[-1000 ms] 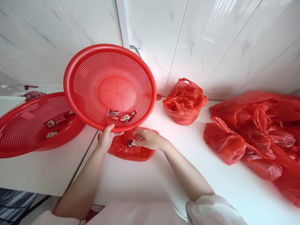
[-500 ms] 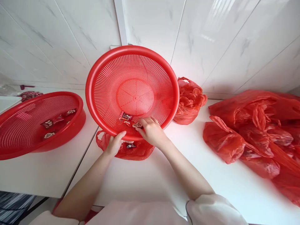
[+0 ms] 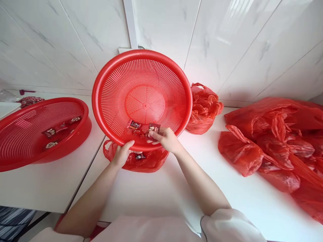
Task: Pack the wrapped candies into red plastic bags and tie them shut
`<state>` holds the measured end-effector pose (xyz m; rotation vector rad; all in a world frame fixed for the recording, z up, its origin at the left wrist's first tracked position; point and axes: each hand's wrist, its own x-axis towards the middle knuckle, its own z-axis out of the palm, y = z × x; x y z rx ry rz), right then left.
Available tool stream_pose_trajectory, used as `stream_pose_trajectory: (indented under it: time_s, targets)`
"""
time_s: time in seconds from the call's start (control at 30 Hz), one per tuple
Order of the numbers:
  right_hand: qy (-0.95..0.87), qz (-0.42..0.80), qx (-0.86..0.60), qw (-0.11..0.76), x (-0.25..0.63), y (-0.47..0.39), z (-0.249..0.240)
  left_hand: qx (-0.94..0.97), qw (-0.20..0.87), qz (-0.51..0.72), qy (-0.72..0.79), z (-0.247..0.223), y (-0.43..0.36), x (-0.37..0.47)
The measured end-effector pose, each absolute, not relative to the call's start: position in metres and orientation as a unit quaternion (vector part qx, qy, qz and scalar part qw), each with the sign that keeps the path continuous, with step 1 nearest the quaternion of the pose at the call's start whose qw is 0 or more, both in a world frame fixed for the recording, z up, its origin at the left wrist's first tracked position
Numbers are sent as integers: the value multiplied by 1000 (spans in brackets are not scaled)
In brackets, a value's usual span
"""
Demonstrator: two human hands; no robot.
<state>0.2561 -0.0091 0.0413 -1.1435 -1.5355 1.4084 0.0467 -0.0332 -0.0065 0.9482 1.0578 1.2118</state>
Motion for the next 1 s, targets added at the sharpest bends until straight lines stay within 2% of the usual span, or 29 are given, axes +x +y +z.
stream_pose_trajectory:
  time_s: [0.07,0.23,0.4,0.47,0.7,0.9,1.0]
  targets:
    - [-548,630,-412,365,259,-9,45,409,571,538,466,-6,-30,42]
    - [-575,661,-382,295,266,-15,56,413,515,577,480,-2,-23,31]
    - [-762,527,-354,130,267,-25,65,410,475,616,476,0,-18,24]
    - [-803,461,-362,112,264,-29,66,403,466,628,476,0,-17,23]
    - [-839,302,-428,148,263,-38,69,392,481,635,460,0,-18,26]
    - [-833,257,-412,263,266,-35,72,397,516,602,462,1,-25,36]
    - [-836,216,-417,282,262,-30,62,414,554,565,450,0,-31,43]
